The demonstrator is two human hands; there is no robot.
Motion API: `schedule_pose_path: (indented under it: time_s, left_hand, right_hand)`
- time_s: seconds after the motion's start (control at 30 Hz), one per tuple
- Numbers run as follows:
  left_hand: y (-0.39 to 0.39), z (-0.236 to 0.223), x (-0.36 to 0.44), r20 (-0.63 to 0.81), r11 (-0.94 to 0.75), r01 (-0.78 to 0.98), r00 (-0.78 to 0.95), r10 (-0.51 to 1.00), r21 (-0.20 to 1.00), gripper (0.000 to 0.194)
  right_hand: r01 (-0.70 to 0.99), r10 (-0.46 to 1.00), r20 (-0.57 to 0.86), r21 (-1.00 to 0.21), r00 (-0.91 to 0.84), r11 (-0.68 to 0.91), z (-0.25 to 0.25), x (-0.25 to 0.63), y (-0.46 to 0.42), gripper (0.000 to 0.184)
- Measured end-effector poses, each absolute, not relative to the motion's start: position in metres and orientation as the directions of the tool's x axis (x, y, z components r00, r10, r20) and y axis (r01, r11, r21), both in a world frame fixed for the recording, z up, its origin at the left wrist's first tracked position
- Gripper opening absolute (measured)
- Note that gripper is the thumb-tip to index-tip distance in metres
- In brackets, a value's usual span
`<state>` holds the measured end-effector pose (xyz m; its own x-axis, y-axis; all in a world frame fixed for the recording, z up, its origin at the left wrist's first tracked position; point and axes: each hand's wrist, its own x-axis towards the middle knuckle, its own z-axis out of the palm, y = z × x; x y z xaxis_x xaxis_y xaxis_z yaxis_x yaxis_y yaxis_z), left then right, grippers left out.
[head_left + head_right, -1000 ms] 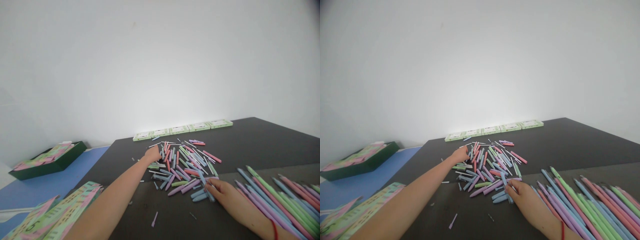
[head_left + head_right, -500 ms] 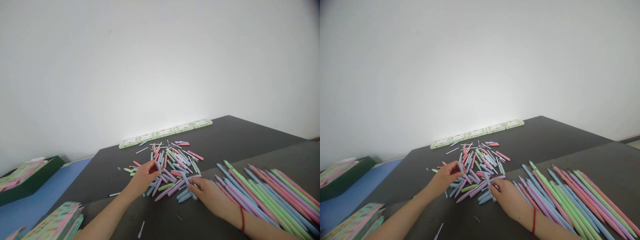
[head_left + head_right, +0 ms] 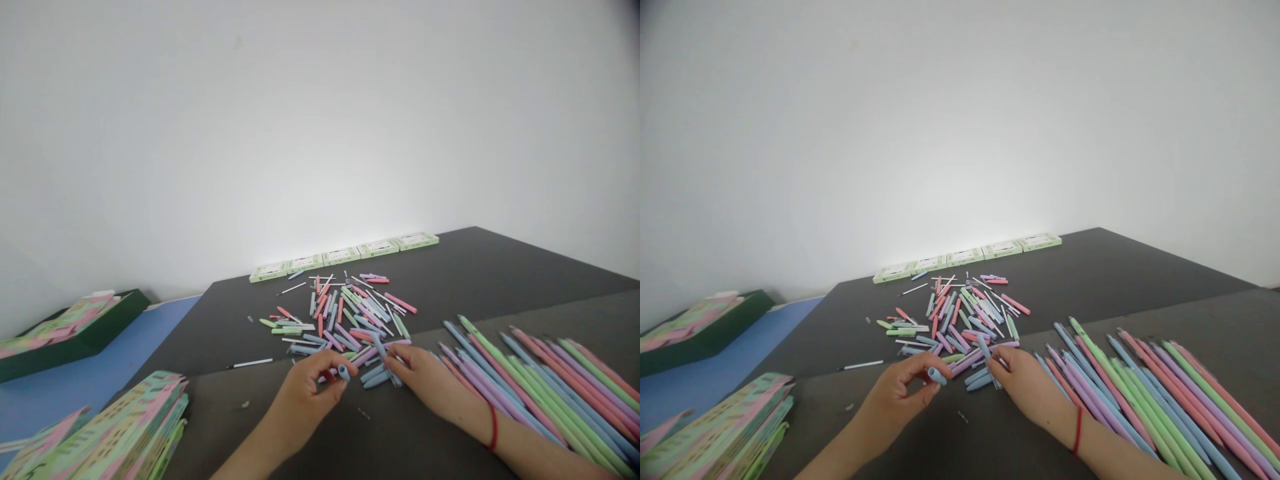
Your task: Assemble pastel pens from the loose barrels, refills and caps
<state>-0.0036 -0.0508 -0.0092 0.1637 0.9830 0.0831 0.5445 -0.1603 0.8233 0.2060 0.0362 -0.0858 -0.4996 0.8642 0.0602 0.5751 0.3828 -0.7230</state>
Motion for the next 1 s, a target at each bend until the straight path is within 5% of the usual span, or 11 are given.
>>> schedule_pose_path:
  time_s: [0.13, 0.43, 0.77, 1.0]
  left_hand:
    - [-0.057, -0.008, -0.006, 0.015, -0.141, 0.636, 0.199, 0.980, 0.759, 0.016]
    - [-0.080, -0.036, -0.004, -0.165, -0.069, 0.911, 0.148, 0.975, 0.407, 0.017]
    - [-0.074, -0.053, 0.001, 0.011, -0.261, 0.932, 0.267, 0.964, 0.252, 0.007]
    - [-0.051, -0.061, -0.013, 0.134, -0.186, 0.967, 0.164, 0.977, 0.176, 0.018]
  right_hand:
    - [0.661, 0.873, 0.049, -0.633, -0.485, 0.403, -0.078, 0.204, 0.028, 0.020]
    - [0.671, 0.779, 0.054, -0.473, -0.625, 0.571, -0.066, 0.202, 0.002, 0.005]
    - [0.723, 0.732, 0.015, -0.143, -0.682, 0.676, -0.056, 0.191, 0.002, 0.010]
    - [0.731, 0.731, 0.000, -0.022, -0.682, 0.682, -0.042, 0.157, 0.033, 0.014]
